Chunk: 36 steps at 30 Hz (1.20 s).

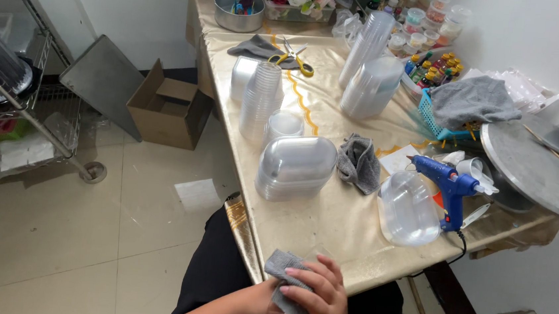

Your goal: Wiping down clear plastic food containers with a cloth and organizing them on a workbench.

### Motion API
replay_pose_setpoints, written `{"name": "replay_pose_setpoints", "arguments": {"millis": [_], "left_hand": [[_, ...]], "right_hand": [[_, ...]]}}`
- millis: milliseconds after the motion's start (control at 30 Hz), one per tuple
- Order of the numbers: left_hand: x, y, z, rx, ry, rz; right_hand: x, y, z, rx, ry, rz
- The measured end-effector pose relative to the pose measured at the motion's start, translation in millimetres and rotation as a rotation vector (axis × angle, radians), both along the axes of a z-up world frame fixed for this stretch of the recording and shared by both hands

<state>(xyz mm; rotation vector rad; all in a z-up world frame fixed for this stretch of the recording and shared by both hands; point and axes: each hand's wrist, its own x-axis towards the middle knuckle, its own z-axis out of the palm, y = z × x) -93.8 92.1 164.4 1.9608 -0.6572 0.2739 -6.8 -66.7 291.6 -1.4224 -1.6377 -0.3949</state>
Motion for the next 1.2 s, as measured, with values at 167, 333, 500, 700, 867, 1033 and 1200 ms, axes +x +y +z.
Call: {"name": "replay_pose_setpoints", "arguments": {"millis": [167,333,500,700,867,1033,1200], "left_hand": [[4.4,-11.8,37.0,-0.518,0.237,0.082],[14.6,-11.3,21.6,-0.932,0.245,0.153],[-24.3,-9.4,128.3,-0.637,0.082,0.349],[-23.2,-4.5,134.9,-0.499,0.014,0.310],[-30.6,8.0,169.9,-0.312,-0.062,0.501],[-38.7,21.3,178.7,-0.223,0.036,0.493],[-45.2,36.9,166.9,-0.335,0.321,0.132]], "right_hand": [[-15.6,8.6,4.3,0.012,-0.082,0.054],[-19.6,13.9,-9.6,0.006,-0.069,-0.009],[-20.4,9.0,-9.8,0.004,0.139,-0.001],[-14.0,-0.6,-16.7,0.013,0.282,0.076],[-8.7,-12.1,-16.6,0.021,0.480,0.107],[22.5,-27.2,-41.5,0.138,0.757,-0.074],[49.1,-42.5,-33.0,0.256,1.029,-0.339]]}}
